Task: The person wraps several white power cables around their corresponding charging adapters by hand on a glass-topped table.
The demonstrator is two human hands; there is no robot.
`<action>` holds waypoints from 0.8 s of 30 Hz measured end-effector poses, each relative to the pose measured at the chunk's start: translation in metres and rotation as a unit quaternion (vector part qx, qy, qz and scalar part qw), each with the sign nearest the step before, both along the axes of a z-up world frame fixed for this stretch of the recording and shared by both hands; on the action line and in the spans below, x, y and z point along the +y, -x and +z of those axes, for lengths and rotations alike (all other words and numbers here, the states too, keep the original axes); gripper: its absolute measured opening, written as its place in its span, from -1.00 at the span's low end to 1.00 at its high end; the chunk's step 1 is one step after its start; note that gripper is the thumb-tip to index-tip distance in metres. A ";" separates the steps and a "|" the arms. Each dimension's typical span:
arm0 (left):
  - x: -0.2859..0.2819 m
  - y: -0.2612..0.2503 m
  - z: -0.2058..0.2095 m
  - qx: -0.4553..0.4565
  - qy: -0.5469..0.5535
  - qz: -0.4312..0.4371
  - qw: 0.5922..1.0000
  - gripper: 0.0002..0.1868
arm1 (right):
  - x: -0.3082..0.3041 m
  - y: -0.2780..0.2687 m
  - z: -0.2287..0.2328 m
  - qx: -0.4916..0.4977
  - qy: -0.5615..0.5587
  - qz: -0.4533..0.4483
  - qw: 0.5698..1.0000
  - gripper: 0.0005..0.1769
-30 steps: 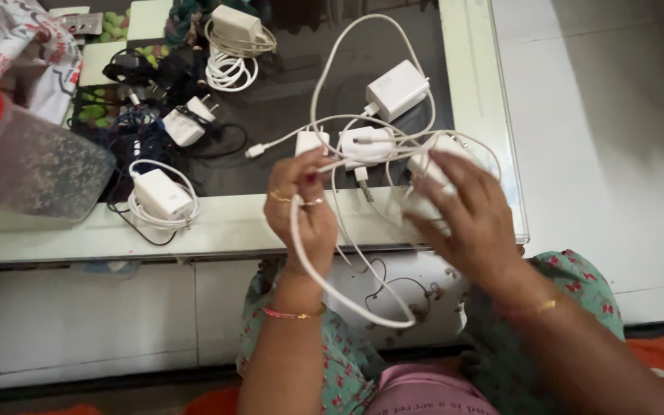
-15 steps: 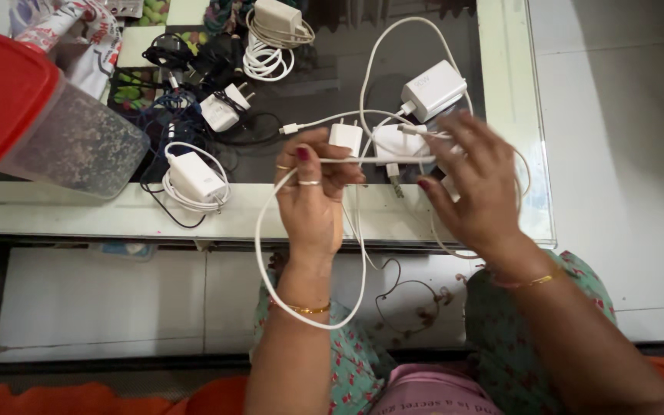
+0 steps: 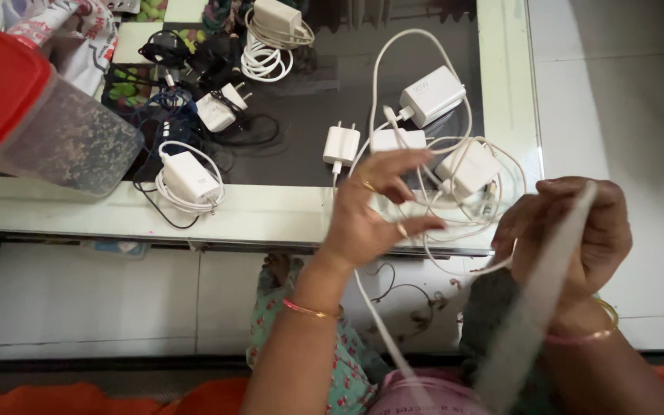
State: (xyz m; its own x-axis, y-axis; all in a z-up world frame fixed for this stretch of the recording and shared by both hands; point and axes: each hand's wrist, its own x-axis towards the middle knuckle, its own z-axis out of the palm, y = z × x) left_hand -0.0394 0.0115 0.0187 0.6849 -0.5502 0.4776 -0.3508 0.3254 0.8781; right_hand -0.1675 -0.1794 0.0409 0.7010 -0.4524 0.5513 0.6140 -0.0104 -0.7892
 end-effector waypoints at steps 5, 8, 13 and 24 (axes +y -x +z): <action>-0.022 0.022 -0.002 -0.230 -0.126 0.037 0.964 -0.43 | 0.012 0.026 0.020 0.069 -0.118 0.108 0.985 -0.75; -0.038 0.032 -0.014 -0.268 -0.163 0.075 0.946 -0.81 | 0.009 0.027 0.026 0.044 -0.180 0.166 0.969 -0.76; -0.027 0.013 -0.021 0.019 0.000 0.089 0.996 -0.68 | 0.001 0.006 0.032 0.132 0.056 0.034 0.989 -0.51; 0.023 -0.014 -0.019 0.256 0.221 0.153 0.929 -0.35 | -0.001 -0.040 0.000 0.233 0.526 -0.247 0.780 -0.85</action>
